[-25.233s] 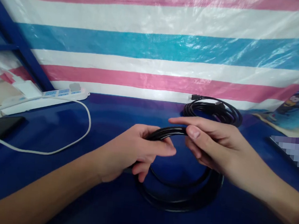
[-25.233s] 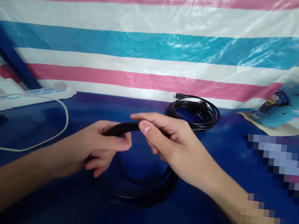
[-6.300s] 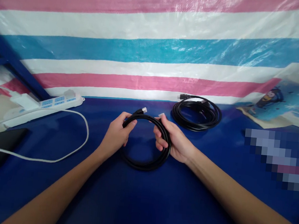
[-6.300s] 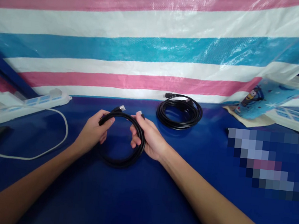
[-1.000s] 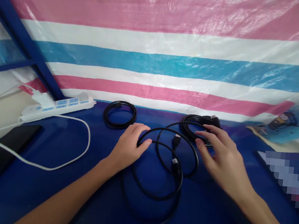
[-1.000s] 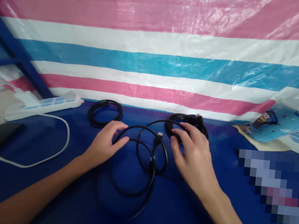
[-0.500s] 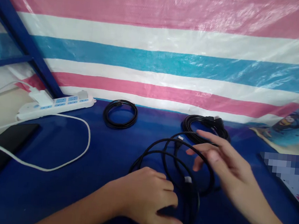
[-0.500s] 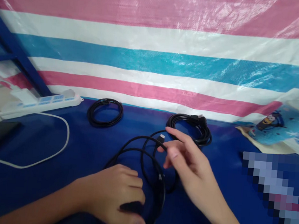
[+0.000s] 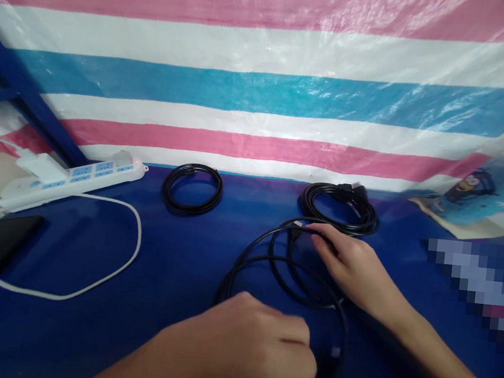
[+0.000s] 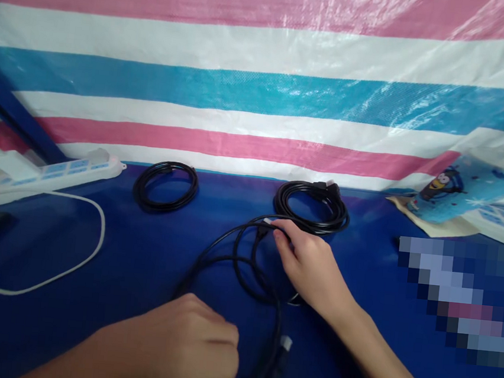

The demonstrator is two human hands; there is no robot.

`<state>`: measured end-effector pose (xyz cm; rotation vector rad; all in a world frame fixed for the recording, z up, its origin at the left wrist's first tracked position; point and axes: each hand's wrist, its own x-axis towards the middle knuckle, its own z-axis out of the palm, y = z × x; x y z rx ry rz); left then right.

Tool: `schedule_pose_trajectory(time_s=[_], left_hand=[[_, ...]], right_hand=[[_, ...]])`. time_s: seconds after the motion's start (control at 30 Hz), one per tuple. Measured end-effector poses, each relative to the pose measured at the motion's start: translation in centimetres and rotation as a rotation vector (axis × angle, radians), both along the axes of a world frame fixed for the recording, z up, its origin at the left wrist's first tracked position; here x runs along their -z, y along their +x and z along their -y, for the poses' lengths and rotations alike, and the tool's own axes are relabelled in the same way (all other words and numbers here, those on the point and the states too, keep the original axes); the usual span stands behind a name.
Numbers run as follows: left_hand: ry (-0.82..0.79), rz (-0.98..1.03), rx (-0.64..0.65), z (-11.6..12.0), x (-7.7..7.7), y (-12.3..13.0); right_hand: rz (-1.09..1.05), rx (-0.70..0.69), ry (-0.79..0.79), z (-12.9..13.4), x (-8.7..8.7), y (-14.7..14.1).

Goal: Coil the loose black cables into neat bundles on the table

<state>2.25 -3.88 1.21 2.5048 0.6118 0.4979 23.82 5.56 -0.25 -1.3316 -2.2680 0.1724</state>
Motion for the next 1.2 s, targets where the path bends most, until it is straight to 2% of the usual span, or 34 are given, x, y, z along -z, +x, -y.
schedule_pose_trajectory(time_s=[0.1, 0.2, 0.27, 0.33, 0.4, 0.5, 0.57, 0.7, 0.8, 0.87, 0.97, 1.1, 1.2], left_hand=[[0.003, 0.144, -0.167, -0.4, -1.8, -1.0], [0.089, 0.288, -0.275, -0.6, -2.1, -1.3], [0.219, 0.34, -0.265, -0.5, -1.6, -1.0], [0.372, 0.355, -0.237, -0.3, -0.6, -0.4], [0.454, 0.318, -0.201, -0.1, 0.4, 0.3], [0.43, 0.251, -0.137, 0.0, 1.1, 0.7], [0.367, 0.177, -0.111, -0.4, 1.0, 0.2], [0.214, -0.004, -0.181, -2.0, -0.1, -1.9], [0.184, -0.084, -0.257, -2.9, -0.1, -2.9], [0.176, -0.126, -0.265, -3.1, 0.3, -2.9], [0.081, -0.172, -0.241, -2.9, 0.8, -2.2], [-0.086, -0.219, -0.296, -2.7, 0.5, -1.7], [-0.16, -0.21, -0.348, -2.7, 0.3, -1.4]], right_hand=[[0.065, -0.056, 0.062, 0.0, 0.4, 0.2], [0.15, -0.23, 0.21, 0.8, -0.2, -0.1], [0.164, -0.339, 0.244, 1.5, -0.8, -0.4], [0.129, -0.404, 0.192, 1.9, -1.3, -0.6], [0.108, -0.437, 0.144, 2.0, -1.5, -0.8], [0.034, -0.457, 0.068, 1.8, -1.7, -0.8], [-0.124, -0.471, -0.049, 1.6, -1.9, -0.6], [-0.525, -0.425, -0.329, 1.5, -2.7, 0.8], [-0.866, -0.439, -0.522, 1.6, -3.3, 2.0], [-1.087, -0.43, -0.563, 1.7, -3.8, 2.4], [-1.298, -0.298, -0.506, 1.7, -4.7, 2.5], [-1.314, -0.081, -0.475, 1.0, -5.0, 1.9], [-1.126, 0.052, -0.336, 0.6, -4.2, 1.4]])
